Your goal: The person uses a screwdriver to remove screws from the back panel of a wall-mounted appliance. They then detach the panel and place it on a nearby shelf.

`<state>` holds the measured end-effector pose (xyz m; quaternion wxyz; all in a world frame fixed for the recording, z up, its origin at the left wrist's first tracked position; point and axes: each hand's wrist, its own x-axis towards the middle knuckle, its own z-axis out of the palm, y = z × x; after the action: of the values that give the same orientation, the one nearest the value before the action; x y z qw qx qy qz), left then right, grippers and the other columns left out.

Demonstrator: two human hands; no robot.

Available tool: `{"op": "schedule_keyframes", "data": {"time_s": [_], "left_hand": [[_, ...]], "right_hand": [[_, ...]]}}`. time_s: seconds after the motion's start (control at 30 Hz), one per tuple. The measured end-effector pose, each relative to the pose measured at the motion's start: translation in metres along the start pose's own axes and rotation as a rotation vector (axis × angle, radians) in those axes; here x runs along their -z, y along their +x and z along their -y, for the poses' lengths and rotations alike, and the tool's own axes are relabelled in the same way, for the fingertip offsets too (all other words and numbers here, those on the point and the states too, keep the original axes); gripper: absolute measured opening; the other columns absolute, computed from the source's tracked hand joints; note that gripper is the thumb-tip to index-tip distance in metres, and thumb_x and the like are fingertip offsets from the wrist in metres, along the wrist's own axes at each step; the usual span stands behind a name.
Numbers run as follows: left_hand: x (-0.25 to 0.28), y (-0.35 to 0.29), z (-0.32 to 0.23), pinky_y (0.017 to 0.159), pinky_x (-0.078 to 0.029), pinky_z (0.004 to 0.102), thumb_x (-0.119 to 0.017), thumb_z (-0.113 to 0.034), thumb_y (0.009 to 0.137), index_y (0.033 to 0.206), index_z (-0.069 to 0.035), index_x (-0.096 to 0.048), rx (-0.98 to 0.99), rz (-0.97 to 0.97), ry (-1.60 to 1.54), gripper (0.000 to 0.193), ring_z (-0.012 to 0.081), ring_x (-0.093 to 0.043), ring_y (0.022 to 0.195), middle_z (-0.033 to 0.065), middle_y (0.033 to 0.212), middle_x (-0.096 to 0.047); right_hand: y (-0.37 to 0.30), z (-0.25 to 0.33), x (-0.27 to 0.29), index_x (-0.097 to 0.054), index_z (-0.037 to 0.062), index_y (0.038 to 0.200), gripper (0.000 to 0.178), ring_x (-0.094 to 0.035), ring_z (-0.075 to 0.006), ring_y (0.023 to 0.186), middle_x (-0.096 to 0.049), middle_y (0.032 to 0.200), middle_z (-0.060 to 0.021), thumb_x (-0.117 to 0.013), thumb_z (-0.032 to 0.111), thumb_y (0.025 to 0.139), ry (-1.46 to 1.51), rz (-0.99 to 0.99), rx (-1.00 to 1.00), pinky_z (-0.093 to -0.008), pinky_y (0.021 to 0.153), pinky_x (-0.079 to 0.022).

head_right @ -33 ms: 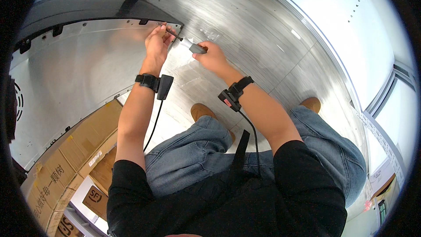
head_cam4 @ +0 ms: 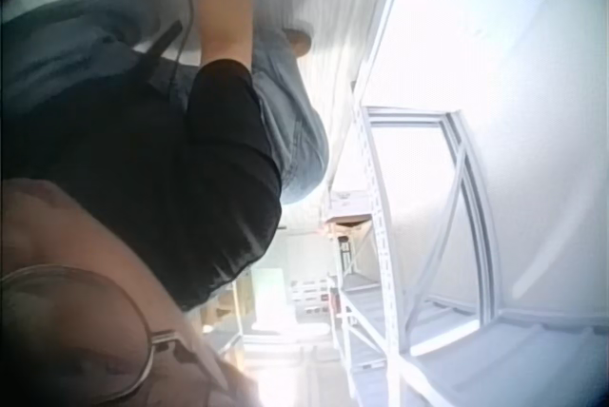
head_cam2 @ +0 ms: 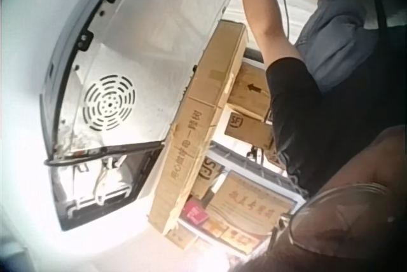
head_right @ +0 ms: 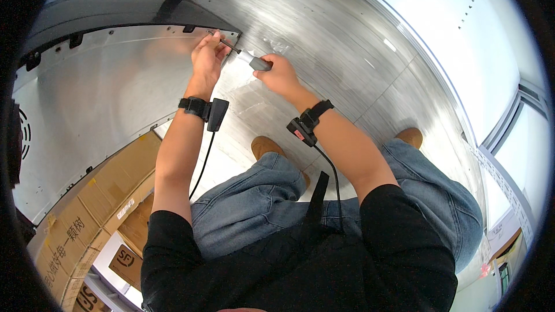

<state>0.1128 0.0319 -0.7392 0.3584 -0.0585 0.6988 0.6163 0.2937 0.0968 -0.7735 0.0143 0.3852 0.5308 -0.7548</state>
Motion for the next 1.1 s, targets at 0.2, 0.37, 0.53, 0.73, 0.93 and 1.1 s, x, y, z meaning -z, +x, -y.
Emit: {"op": "schedule_keyframes", "data": {"time_s": [0.2,0.37,0.53,0.73,0.93,1.1], "left_hand": [[-0.004,0.006,0.007,0.061,-0.052,0.0263,-0.066,-0.010,0.088,0.097,-0.003,-0.063,-0.056,-0.059,0.078,0.012,0.0135,-0.059,0.065,0.0042,0.077,-0.063],[-0.001,0.006,0.006,0.061,-0.053,0.0263,-0.062,-0.008,0.091,0.099,-0.003,-0.063,-0.037,-0.041,0.075,0.010,0.0144,-0.061,0.068,0.0049,0.081,-0.064],[0.002,0.006,0.004,0.064,-0.053,0.0266,-0.056,-0.006,0.094,0.105,-0.001,-0.060,-0.029,0.030,0.023,0.013,0.0167,-0.063,0.076,0.0071,0.088,-0.064],[-0.001,0.000,0.005,0.065,-0.053,0.0263,-0.060,-0.009,0.092,0.101,-0.001,-0.061,-0.085,0.019,0.062,0.012,0.0161,-0.063,0.076,0.0061,0.086,-0.064],[-0.008,0.002,0.006,0.061,-0.052,0.0258,-0.066,-0.009,0.088,0.091,-0.003,-0.065,-0.104,-0.074,0.144,0.007,0.0132,-0.060,0.069,0.0048,0.081,-0.065],[-0.005,0.003,0.003,0.062,-0.052,0.0257,-0.063,-0.008,0.090,0.096,-0.002,-0.064,-0.066,-0.050,0.130,0.008,0.0145,-0.062,0.071,0.0058,0.082,-0.065]], "right_hand": [[0.007,-0.013,-0.006,-0.060,-0.0007,0.110,0.041,-0.062,-0.0231,0.081,-0.064,0.095,-0.0123,-0.075,0.014,0.075,-0.224,-0.152,0.254,-0.0344,0.070,-0.050],[0.005,-0.010,0.012,-0.056,0.0058,0.118,0.039,-0.062,-0.0163,0.075,-0.064,0.092,-0.0062,-0.066,0.026,0.086,0.300,0.198,-0.137,-0.0293,0.065,-0.049],[0.009,-0.008,0.023,-0.051,0.0037,0.123,0.042,-0.061,-0.0152,0.077,-0.063,0.094,-0.0065,-0.053,0.035,0.095,0.456,0.378,-0.249,-0.0290,0.065,-0.052],[0.007,-0.007,0.008,-0.054,0.0022,0.122,0.040,-0.057,-0.0139,0.085,-0.061,0.095,-0.0079,-0.063,0.023,0.089,0.239,0.098,-0.156,-0.0297,0.070,-0.052],[0.015,-0.018,-0.002,-0.058,0.0007,0.113,0.039,-0.059,-0.0164,0.078,-0.062,0.090,-0.0077,-0.073,0.016,0.080,-0.029,-0.079,0.046,-0.0301,0.068,-0.049],[0.010,-0.018,0.002,-0.055,0.0005,0.115,0.041,-0.062,-0.0164,0.077,-0.063,0.092,-0.0097,-0.071,0.020,0.082,0.136,0.059,-0.032,-0.0308,0.063,-0.051]]}}
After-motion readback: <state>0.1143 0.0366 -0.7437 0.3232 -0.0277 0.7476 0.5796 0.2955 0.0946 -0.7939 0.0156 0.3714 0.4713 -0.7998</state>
